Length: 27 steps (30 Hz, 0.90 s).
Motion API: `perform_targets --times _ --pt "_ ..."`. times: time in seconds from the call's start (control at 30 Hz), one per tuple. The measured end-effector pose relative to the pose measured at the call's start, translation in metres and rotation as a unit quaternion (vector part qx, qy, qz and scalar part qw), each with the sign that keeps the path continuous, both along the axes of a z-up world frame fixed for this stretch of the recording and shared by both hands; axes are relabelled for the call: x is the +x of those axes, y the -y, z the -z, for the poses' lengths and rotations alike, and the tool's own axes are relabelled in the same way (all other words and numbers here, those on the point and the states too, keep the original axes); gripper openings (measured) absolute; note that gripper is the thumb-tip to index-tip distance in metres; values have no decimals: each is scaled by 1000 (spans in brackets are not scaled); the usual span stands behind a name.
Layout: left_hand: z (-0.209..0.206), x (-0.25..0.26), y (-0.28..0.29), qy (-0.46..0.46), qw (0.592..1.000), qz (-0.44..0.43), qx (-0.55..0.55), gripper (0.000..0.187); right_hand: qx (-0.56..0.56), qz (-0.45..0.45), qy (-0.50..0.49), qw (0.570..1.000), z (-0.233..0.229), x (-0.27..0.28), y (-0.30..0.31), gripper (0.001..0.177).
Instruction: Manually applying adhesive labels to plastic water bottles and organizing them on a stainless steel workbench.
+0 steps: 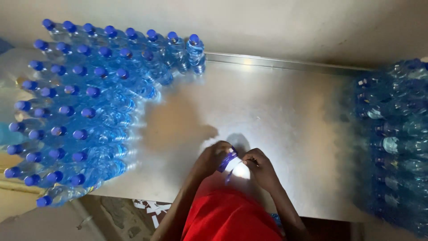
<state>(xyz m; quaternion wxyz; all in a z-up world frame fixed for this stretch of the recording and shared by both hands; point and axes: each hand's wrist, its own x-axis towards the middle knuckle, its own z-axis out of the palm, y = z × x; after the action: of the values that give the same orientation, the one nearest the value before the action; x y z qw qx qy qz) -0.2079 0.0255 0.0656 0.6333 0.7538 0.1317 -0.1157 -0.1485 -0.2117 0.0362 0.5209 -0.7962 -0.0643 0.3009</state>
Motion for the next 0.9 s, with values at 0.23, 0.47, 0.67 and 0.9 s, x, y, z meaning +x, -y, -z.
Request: perform_targets --times 0.23,0.47,0.67,0.9 --pt "-20 12 27 14 966 -53 -254 35 146 90 119 978 -70 -12 -16 19" --pt "-127 -6 33 45 945 -225 -232 19 229 186 39 955 -130 -44 -30 15" --pt "-138 -21 38 67 945 -230 -222 20 218 219 41 950 -133 -52 -33 4" --pt "-135 -28 39 135 946 -200 -215 17 340 178 18 923 -114 -56 -25 13"
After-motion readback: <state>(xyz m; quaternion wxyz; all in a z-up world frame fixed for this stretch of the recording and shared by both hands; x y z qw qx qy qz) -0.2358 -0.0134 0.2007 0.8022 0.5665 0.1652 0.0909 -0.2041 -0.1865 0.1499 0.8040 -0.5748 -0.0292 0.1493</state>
